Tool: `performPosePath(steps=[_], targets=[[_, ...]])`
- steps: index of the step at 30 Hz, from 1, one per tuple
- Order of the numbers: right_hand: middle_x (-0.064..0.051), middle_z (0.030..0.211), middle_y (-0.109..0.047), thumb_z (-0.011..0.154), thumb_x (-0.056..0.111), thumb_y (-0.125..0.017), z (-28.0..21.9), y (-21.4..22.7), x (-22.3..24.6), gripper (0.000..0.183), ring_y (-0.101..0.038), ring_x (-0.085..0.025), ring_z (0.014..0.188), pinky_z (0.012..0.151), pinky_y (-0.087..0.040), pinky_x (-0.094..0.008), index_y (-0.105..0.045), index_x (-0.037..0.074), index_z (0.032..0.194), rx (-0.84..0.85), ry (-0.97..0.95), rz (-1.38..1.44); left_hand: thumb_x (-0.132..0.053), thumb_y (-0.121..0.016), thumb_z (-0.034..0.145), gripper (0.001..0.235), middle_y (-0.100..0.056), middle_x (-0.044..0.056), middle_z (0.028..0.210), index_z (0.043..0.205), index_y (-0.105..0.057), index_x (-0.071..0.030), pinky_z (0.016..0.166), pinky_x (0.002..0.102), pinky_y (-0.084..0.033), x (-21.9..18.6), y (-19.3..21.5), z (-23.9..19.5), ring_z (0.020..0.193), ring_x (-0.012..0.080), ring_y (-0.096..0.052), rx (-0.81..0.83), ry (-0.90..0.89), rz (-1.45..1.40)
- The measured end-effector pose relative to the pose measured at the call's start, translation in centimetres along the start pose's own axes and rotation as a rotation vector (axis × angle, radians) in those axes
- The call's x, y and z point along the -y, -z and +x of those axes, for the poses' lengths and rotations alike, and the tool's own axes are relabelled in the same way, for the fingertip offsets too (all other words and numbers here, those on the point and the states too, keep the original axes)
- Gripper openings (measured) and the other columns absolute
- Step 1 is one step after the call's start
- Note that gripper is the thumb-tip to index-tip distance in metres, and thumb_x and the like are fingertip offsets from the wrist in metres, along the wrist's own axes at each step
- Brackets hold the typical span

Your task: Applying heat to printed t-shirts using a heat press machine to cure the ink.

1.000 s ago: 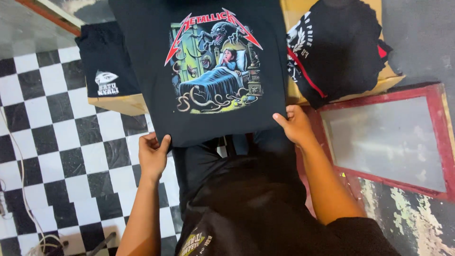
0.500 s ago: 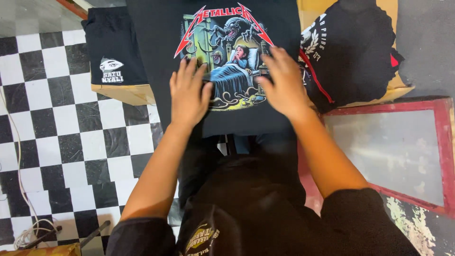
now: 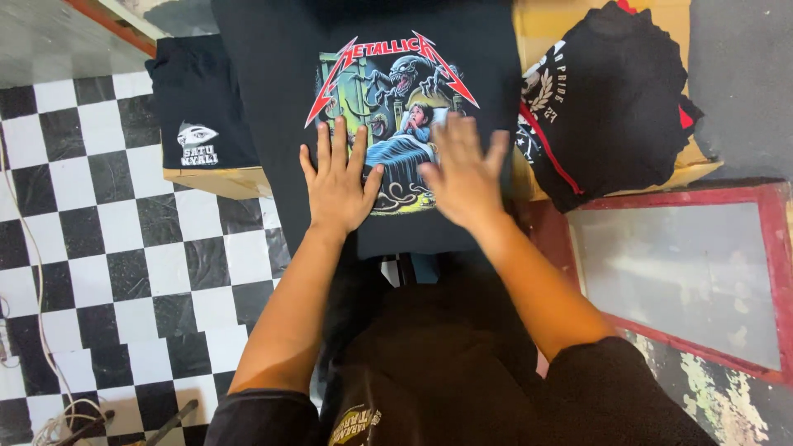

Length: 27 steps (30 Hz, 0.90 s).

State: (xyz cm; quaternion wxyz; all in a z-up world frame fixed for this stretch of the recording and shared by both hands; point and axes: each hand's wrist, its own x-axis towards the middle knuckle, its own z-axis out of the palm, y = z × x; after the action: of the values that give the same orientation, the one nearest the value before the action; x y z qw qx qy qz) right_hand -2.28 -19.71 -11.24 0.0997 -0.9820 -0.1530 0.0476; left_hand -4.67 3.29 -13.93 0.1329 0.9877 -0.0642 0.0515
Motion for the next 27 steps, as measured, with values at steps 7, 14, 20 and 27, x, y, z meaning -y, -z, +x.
performPosePath(steps=[7,14,20,27], targets=[[-0.009,0.171,-0.021,0.105,0.049,-0.040,1.2,-1.7,1.1,0.065,-0.014,-0.027,0.159,0.123,-0.005,-0.063,-0.033,0.018,0.161,0.050,0.231,0.094,-0.055,-0.047,0.105,0.065,-0.022,0.012,0.170,0.161,-0.041,-0.022,0.122,0.065,-0.009,-0.3,0.4,0.1,0.158,0.0352,-0.015,0.024,0.045,-0.028],[-0.019,0.169,-0.023,0.108,0.047,-0.045,0.1,-2.4,-4.3,0.067,-0.019,-0.035,0.156,0.122,-0.011,-0.061,-0.035,0.009,0.161,-0.105,0.054,0.132,-0.054,-0.045,0.105,0.066,-0.022,0.013,0.171,0.161,-0.040,-0.021,0.121,0.065,-0.008,-0.2,0.3,0.0,0.158,0.0359,-0.014,0.020,0.030,-0.022],[-0.016,0.164,-0.035,0.100,0.040,-0.066,0.1,-2.7,-3.9,0.058,-0.029,-0.035,0.156,0.125,-0.016,-0.060,-0.054,0.009,0.148,-0.208,0.005,0.258,-0.056,-0.047,0.103,0.069,-0.021,0.015,0.171,0.162,-0.040,-0.020,0.121,0.066,-0.007,-0.2,0.5,0.3,0.158,0.0371,-0.013,0.027,0.026,-0.041],[-0.015,0.144,-0.051,0.081,0.034,-0.089,-0.1,-1.4,-1.0,0.059,-0.044,-0.039,0.137,0.116,-0.033,-0.051,-0.067,0.005,0.127,-0.369,0.083,0.513,-0.067,-0.056,0.093,0.085,-0.020,0.015,0.170,0.160,-0.038,-0.017,0.119,0.066,-0.004,-0.4,1.7,0.2,0.157,0.0379,-0.009,0.097,0.042,-0.089]])
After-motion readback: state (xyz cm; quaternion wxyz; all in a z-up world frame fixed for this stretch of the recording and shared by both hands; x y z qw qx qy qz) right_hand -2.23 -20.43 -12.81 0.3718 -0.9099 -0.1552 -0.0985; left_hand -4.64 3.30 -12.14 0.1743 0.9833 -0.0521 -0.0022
